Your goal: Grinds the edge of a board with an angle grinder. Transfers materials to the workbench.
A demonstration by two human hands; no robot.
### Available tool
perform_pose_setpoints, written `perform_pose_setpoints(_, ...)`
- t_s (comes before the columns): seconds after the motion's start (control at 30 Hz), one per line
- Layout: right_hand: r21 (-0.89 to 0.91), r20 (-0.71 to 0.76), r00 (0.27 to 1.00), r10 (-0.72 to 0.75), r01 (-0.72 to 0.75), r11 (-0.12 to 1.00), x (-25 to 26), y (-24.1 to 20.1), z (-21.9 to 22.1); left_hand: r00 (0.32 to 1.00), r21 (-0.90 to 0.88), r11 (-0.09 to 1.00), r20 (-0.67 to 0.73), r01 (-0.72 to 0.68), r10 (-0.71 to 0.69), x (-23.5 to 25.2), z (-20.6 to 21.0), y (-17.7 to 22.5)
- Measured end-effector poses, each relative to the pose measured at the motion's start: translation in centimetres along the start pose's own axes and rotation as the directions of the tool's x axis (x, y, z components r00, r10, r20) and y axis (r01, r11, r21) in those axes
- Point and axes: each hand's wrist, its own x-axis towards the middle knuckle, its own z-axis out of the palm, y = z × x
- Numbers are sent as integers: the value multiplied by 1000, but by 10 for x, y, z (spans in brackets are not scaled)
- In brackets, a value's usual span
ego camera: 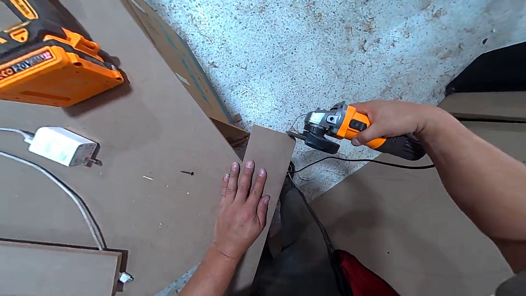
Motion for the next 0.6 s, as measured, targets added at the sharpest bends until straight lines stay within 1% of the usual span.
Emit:
perform_pose_setpoints(0.07, 126, -67, 998, -6, 14, 992, -5, 8, 17, 1000, 7, 1000, 8, 1, -1, 0, 0, 0)
perform_pose_setpoints(0.13, 253, -181, 983, 14, 33, 967, -12, 22, 48, 1000, 14, 1000, 14, 4, -5, -1, 1, 0)
perform_pose_setpoints(0.23, 425, -341, 936, 86, 72, 903, -20, 36, 110, 1000, 23, 1000, 12, 6, -7, -1, 2, 0)
perform_pose_setpoints(0.33, 595, -425, 889, 171, 132, 793, -25, 34, 175, 1000, 41, 999, 16, -1, 0, -1, 0, 0)
perform_pose_setpoints(0.4, 698, -459, 859, 226, 192, 690, -26, 26, 209, 1000, 47, 999, 20, -12, 11, -1, 1, 0)
perform_pose_setpoints(0.5, 806, -473, 837, 276, 284, 520, -23, 12, 244, 1000, 54, 998, 9, -30, 30, 0, 1, -1)
perform_pose_setpoints(0.53, 822, -475, 833, 283, 305, 481, -22, 7, 252, 1000, 53, 998, 7, -29, 28, 0, 0, -1)
perform_pose_setpoints(0.6, 832, -476, 830, 290, 317, 456, -20, -2, 264, 1000, 56, 998, 12, -27, 26, 0, 0, 0)
